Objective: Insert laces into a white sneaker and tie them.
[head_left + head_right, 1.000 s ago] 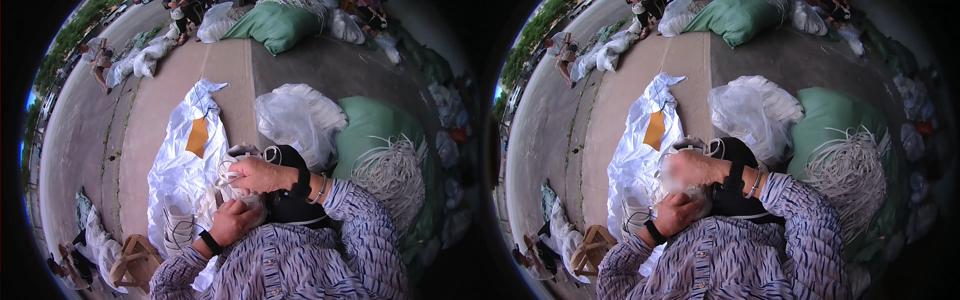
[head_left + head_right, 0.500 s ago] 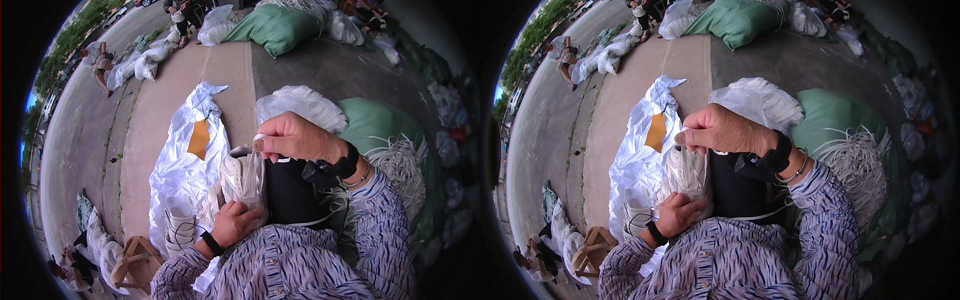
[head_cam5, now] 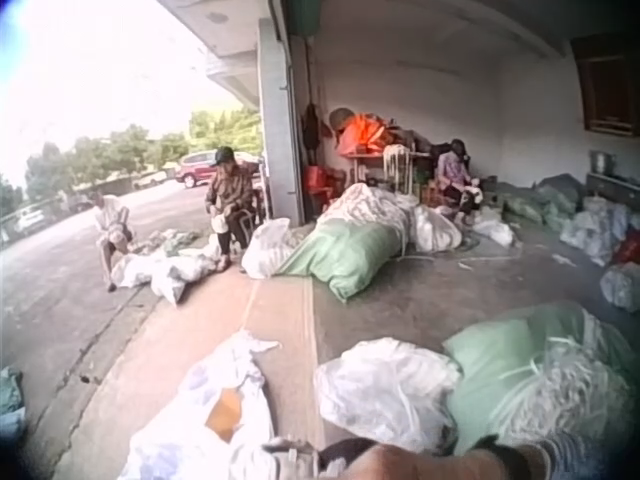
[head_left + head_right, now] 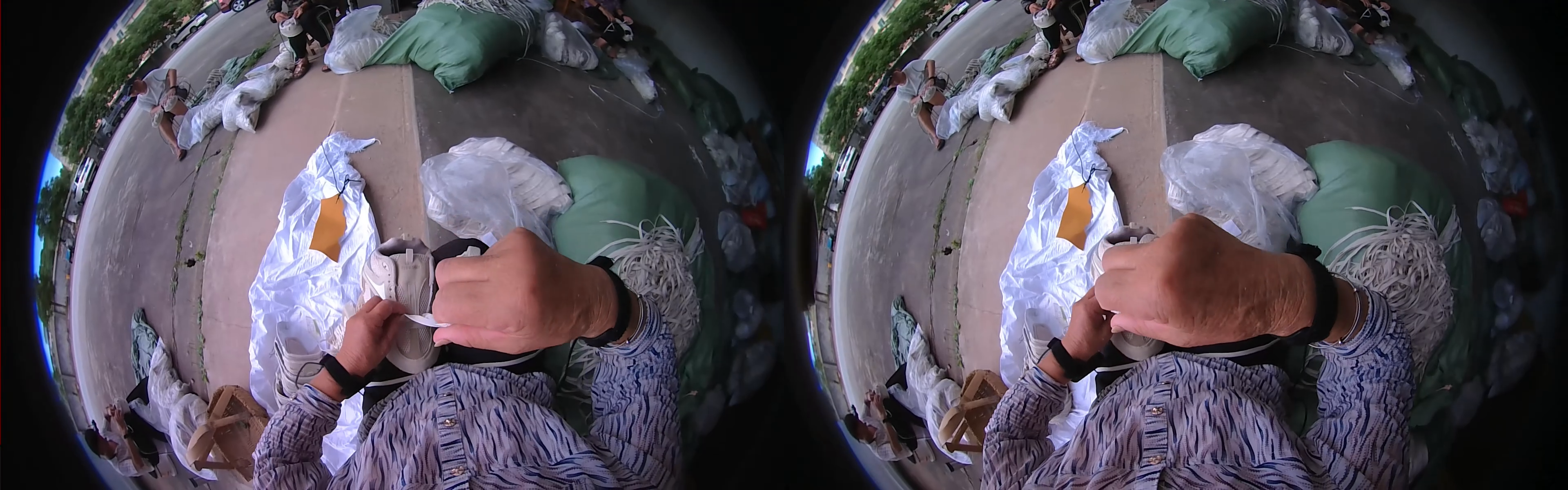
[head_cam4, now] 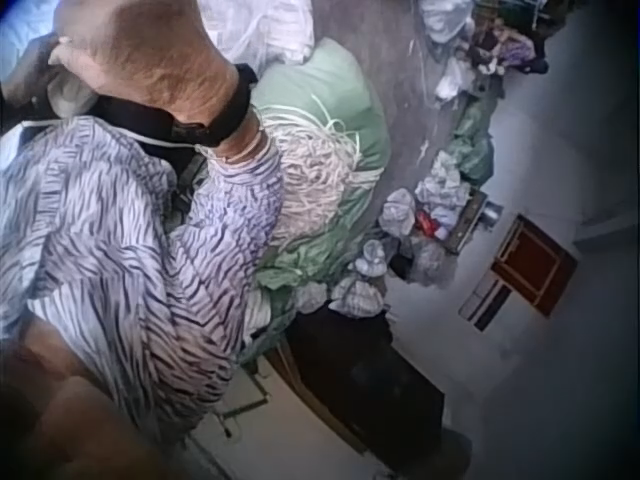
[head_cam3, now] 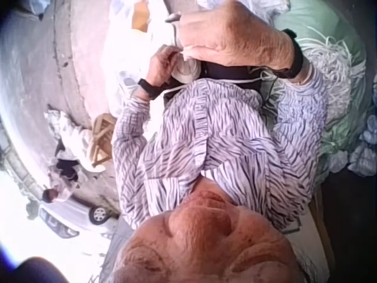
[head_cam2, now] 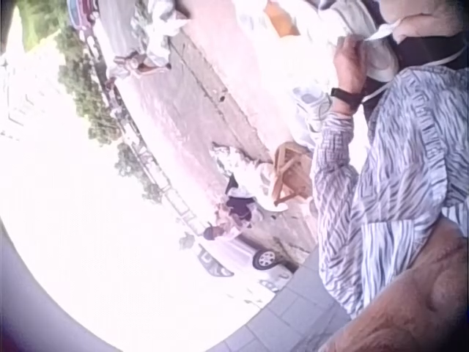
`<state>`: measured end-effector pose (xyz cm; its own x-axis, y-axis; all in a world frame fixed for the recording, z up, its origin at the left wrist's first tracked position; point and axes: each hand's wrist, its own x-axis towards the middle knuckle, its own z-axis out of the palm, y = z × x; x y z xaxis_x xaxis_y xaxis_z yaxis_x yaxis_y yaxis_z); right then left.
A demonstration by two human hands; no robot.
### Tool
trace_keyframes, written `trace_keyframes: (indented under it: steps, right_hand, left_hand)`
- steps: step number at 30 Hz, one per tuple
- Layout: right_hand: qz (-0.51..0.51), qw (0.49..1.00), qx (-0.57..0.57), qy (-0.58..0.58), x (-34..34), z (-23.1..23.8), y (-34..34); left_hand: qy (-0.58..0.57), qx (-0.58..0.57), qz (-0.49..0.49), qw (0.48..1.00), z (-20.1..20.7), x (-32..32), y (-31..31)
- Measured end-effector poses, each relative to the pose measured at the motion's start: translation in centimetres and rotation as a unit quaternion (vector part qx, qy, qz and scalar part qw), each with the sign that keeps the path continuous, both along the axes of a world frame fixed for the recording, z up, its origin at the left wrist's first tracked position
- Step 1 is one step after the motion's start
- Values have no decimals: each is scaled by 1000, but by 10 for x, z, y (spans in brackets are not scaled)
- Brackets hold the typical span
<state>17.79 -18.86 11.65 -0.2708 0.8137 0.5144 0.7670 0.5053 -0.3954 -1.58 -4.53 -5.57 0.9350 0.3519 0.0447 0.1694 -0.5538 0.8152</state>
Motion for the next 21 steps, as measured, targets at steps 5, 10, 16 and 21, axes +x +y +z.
trace_keyframes:
  steps: [5,10,16,21]
  right_hand:
    - [-4,1000,-10,-2,-2,2,-4]
    - [1,997,-12,-82,-4,13,-8]
    - [-1,997,57,-61,-6,18,-3]
    - [35,996,42,-66,-17,14,-7]
  left_hand:
    - [32,19,2,999,2,-2,1]
    - [54,79,0,995,16,-1,-3]
    - [71,91,-142,983,37,-4,8]
    - [-8,129,-153,980,34,22,16]
